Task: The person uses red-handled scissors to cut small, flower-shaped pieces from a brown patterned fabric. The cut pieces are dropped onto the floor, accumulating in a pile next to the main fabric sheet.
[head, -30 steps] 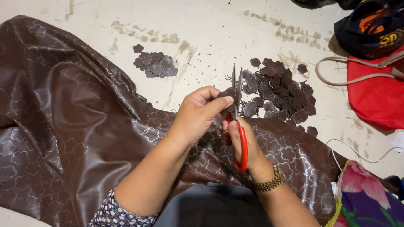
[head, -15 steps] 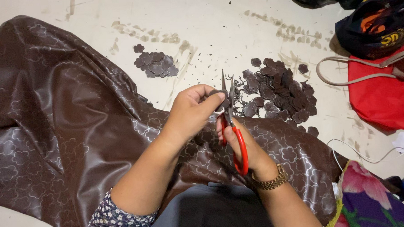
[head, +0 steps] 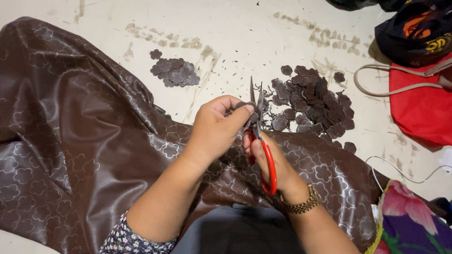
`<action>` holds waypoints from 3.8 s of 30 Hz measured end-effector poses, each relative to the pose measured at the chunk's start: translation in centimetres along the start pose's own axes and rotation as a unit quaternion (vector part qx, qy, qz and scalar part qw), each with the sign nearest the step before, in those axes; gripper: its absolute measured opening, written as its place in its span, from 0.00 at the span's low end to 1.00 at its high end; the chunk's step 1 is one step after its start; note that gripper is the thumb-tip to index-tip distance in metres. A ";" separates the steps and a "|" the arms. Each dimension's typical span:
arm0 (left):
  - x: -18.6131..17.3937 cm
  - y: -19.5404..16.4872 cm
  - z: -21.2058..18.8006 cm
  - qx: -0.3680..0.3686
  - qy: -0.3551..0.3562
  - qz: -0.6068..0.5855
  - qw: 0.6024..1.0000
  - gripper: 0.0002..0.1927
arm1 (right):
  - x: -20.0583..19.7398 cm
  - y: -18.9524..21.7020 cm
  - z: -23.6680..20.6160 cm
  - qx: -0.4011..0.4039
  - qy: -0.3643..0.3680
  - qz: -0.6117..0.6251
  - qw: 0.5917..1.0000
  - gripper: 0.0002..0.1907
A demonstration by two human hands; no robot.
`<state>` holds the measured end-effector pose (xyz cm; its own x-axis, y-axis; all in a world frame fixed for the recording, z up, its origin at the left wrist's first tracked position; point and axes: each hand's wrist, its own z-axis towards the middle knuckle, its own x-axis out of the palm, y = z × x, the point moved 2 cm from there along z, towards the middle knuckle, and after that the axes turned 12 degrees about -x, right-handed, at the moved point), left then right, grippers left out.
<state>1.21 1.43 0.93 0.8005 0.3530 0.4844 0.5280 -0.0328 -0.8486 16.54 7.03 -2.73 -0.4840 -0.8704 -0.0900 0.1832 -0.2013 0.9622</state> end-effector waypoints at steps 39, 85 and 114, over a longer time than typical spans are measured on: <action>-2.1 -2.1 -0.5 0.043 -0.093 0.262 0.960 0.07 | -0.4 0.2 0.1 0.041 0.017 -0.059 0.997 0.27; -2.7 -0.4 1.5 0.013 -0.038 0.068 0.997 0.08 | -0.3 -0.4 0.1 0.043 -0.011 -0.104 0.994 0.28; -3.5 -0.2 1.6 0.057 -0.006 0.040 0.998 0.14 | -0.5 0.0 0.0 0.076 0.009 -0.068 0.995 0.26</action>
<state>-2.12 1.69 -0.91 0.8350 0.3641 0.4126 0.4270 0.0444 -0.9032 16.79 7.44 -2.64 -0.4791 -0.8482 -0.2257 -0.0151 -0.2492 0.9683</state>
